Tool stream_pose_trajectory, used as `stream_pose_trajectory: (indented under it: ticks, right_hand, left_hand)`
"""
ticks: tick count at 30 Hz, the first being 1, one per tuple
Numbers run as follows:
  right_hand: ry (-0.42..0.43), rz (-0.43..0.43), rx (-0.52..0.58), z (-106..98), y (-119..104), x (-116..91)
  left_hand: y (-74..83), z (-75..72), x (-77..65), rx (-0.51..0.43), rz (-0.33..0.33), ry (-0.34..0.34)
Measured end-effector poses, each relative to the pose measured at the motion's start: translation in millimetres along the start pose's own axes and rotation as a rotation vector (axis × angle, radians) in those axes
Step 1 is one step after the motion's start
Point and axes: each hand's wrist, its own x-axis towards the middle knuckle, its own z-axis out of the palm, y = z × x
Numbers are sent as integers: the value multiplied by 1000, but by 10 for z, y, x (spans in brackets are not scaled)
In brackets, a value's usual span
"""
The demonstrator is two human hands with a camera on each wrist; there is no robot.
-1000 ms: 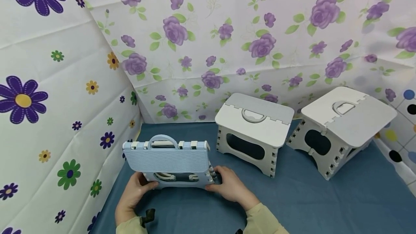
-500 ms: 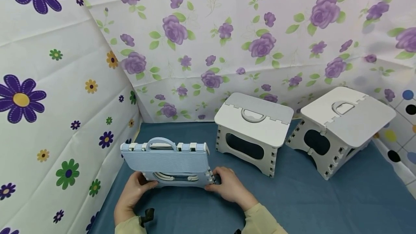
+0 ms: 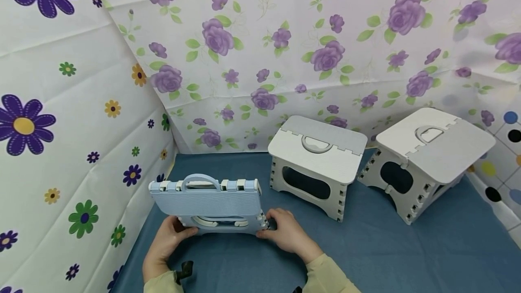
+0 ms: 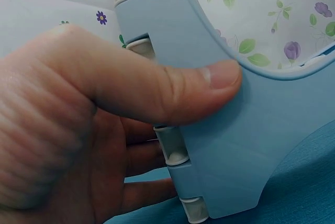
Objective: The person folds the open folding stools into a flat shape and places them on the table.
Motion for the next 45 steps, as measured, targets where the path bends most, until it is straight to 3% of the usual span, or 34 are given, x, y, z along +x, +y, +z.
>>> stream_pose_trajectory:
  ticks: [16,35,45]
  right_hand:
    - [-15,-3,-12,34,-2,-20]
    - [-61,-42,113,1,-44,-31]
    - [-54,-51,99,-6,-56,-27]
  left_hand:
    - [-17,-2,1,40,0,-15]
    - [13,10,31,27,12,4]
    - [3,-1,28,-27,65,17]
